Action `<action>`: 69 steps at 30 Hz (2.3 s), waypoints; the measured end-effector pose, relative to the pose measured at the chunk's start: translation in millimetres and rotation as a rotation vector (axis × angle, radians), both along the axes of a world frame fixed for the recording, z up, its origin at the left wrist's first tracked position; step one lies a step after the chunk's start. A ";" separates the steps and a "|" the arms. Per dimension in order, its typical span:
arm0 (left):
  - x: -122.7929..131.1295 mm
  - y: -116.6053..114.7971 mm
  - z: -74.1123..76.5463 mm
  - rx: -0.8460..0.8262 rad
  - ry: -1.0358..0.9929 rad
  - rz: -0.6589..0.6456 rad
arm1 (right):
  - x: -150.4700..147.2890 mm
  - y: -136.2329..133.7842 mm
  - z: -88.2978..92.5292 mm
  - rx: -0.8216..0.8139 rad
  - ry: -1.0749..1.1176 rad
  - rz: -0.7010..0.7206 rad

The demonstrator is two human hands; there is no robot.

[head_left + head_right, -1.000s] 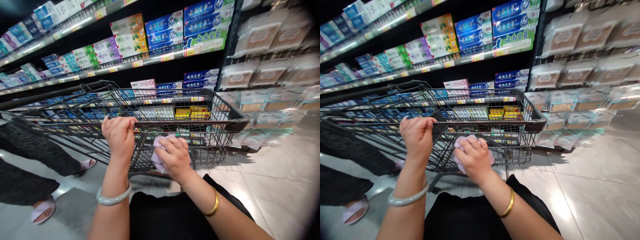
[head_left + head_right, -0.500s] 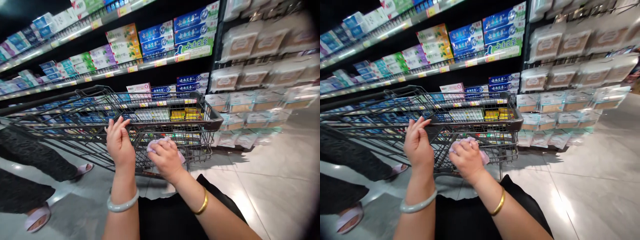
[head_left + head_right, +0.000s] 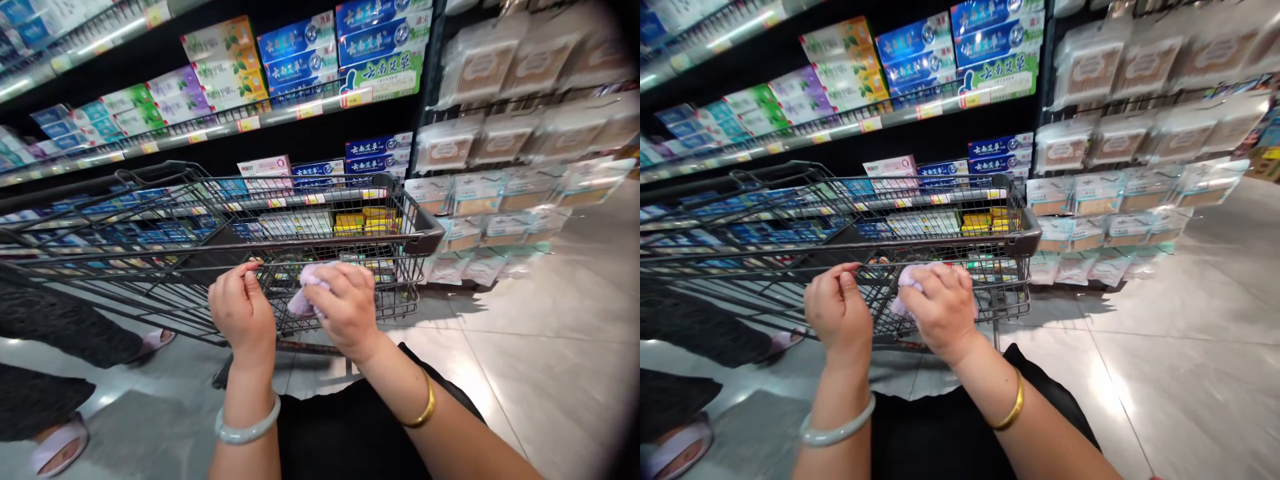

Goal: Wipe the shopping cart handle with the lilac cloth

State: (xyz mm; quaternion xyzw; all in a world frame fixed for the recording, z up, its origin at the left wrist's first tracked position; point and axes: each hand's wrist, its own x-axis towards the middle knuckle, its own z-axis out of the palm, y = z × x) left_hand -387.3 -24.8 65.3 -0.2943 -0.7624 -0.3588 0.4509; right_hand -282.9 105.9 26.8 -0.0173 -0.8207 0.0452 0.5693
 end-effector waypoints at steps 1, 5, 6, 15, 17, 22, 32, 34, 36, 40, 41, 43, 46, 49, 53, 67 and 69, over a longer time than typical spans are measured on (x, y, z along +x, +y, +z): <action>-1.0 -0.7 -3.2 0.007 -0.006 0.006 | -0.3 0.8 0.2 -0.022 0.009 -0.015; -2.5 -5.7 -11.5 -0.025 -0.049 0.047 | -5.7 -2.6 -4.2 0.013 -0.056 -0.014; -3.4 -7.0 -13.2 -0.060 -0.067 0.054 | -6.5 -3.8 -4.8 0.024 -0.065 -0.006; -19.6 -10.1 -32.6 -0.188 -0.147 0.006 | -13.3 -12.8 -13.4 0.044 -0.094 -0.026; -21.4 -10.3 -34.1 -0.173 -0.159 -0.003 | -16.8 -16.0 -18.2 0.087 -0.129 0.008; -23.2 -14.6 -35.2 -0.116 -0.208 0.001 | -15.7 -11.2 -18.4 0.023 -0.049 -0.005; -29.0 -24.1 -37.0 -0.079 -0.360 0.059 | -36.4 -47.1 -47.0 0.094 -0.272 0.068; -29.8 -26.8 -38.2 -0.080 -0.392 0.083 | -38.6 -42.1 -46.5 0.090 -0.217 0.044; -30.5 -28.9 -39.5 -0.087 -0.419 0.094 | -42.7 -41.1 -51.8 0.145 -0.261 0.057; -31.6 -31.4 -41.0 -0.111 -0.453 0.080 | -52.2 -52.2 -66.2 0.252 -0.400 0.119; -31.9 -31.9 -41.4 -0.121 -0.457 0.073 | -53.8 -54.6 -67.0 0.254 -0.386 0.122; -32.7 -32.2 -42.5 -0.141 -0.462 0.059 | -56.0 -56.1 -65.3 0.243 -0.322 0.108; -33.2 -30.8 -44.8 -0.169 -0.466 0.043 | -58.7 -52.6 -63.7 0.266 -0.339 0.085; -32.4 -27.6 -46.2 -0.186 -0.478 0.027 | -60.0 -50.6 -67.2 0.307 -0.516 0.154; -31.4 -24.2 -45.4 -0.189 -0.495 0.028 | -54.6 -49.7 -63.2 0.293 -0.484 0.158; -22.8 -14.6 -37.5 -0.172 -0.559 0.092 | -26.5 -22.1 -46.0 0.270 -0.363 0.066; -23.5 -14.1 -38.1 -0.169 -0.563 0.087 | -25.4 -22.1 -46.7 0.287 -0.479 0.075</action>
